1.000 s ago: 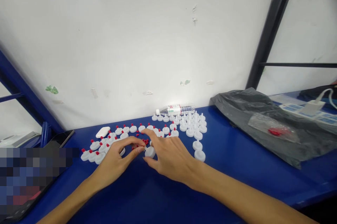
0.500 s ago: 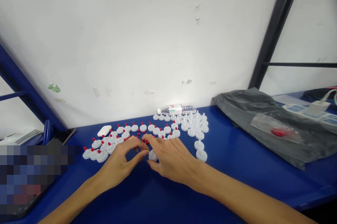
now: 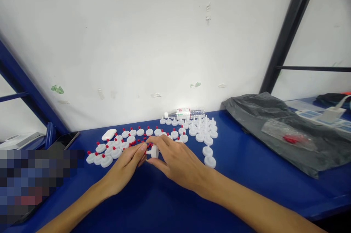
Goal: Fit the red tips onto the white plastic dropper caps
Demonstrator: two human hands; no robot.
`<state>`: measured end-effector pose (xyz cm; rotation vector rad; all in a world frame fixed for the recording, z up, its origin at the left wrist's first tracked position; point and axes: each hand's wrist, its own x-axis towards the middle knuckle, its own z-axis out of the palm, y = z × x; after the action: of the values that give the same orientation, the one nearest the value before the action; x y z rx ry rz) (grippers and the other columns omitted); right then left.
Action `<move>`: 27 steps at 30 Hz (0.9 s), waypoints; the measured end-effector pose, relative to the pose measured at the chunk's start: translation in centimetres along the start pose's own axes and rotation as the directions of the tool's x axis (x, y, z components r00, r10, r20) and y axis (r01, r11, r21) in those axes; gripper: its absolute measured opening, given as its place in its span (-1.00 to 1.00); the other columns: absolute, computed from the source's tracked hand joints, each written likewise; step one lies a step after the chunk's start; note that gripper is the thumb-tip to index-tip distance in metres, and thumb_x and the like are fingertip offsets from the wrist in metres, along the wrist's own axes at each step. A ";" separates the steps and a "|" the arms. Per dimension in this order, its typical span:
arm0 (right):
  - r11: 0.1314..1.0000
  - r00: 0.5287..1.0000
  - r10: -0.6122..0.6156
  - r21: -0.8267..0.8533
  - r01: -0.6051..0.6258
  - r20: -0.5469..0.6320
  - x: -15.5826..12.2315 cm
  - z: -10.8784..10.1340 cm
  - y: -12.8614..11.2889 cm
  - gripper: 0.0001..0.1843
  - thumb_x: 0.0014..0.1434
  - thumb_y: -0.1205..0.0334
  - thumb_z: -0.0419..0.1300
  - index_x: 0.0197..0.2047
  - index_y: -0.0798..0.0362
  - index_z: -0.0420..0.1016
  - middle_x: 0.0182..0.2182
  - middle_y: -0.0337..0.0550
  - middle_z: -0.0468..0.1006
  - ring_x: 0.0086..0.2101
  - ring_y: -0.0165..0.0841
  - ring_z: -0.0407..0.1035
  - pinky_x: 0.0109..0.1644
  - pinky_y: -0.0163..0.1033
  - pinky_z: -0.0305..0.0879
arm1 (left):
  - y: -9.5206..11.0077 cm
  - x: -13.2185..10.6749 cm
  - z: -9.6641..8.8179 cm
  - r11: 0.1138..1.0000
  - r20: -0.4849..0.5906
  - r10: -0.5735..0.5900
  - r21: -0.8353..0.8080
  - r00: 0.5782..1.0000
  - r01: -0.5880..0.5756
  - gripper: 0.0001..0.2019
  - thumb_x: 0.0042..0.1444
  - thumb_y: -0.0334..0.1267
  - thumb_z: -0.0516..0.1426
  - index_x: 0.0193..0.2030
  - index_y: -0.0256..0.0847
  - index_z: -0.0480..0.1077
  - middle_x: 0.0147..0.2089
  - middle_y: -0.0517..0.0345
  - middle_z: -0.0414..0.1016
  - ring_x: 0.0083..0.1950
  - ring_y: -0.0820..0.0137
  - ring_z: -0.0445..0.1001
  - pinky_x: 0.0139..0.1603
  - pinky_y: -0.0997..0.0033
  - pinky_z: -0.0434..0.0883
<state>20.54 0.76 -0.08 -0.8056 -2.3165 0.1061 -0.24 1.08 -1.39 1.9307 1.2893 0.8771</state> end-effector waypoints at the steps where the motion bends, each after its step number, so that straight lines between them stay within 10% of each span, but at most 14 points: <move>1: 1.000 1.000 -0.013 0.023 0.013 -0.002 0.0 0.1 0.1 -0.53 0.30 0.21 0.22 0.21 0.04 0.19 0.02 -0.06 0.46 -0.08 -0.25 0.48 -0.10 -0.15 0.48 | -0.1 -0.1 0.2 0.999 0.004 -0.014 -0.035 1.000 0.014 -0.54 0.36 0.12 -0.12 -0.42 -0.17 0.19 -0.48 0.31 0.07 -0.44 0.44 0.07 -0.43 0.43 0.13; 27: 0.951 0.988 -0.070 0.289 0.108 -0.136 -1.0 1.4 0.5 -0.69 0.30 0.07 0.22 0.04 0.02 0.43 -0.12 -0.15 0.57 -0.11 -0.36 0.45 0.04 -0.28 0.35 | 1.0 -2.1 1.1 0.938 -0.046 0.267 0.240 0.963 -0.249 -0.59 0.43 -0.09 -0.20 -0.32 -0.16 0.32 -0.45 0.24 0.34 -0.45 0.40 0.29 -0.38 0.43 0.28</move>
<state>20.50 0.81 -1.86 -0.5396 -2.1478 0.3440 0.56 -1.37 -1.54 2.3113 1.2468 0.9738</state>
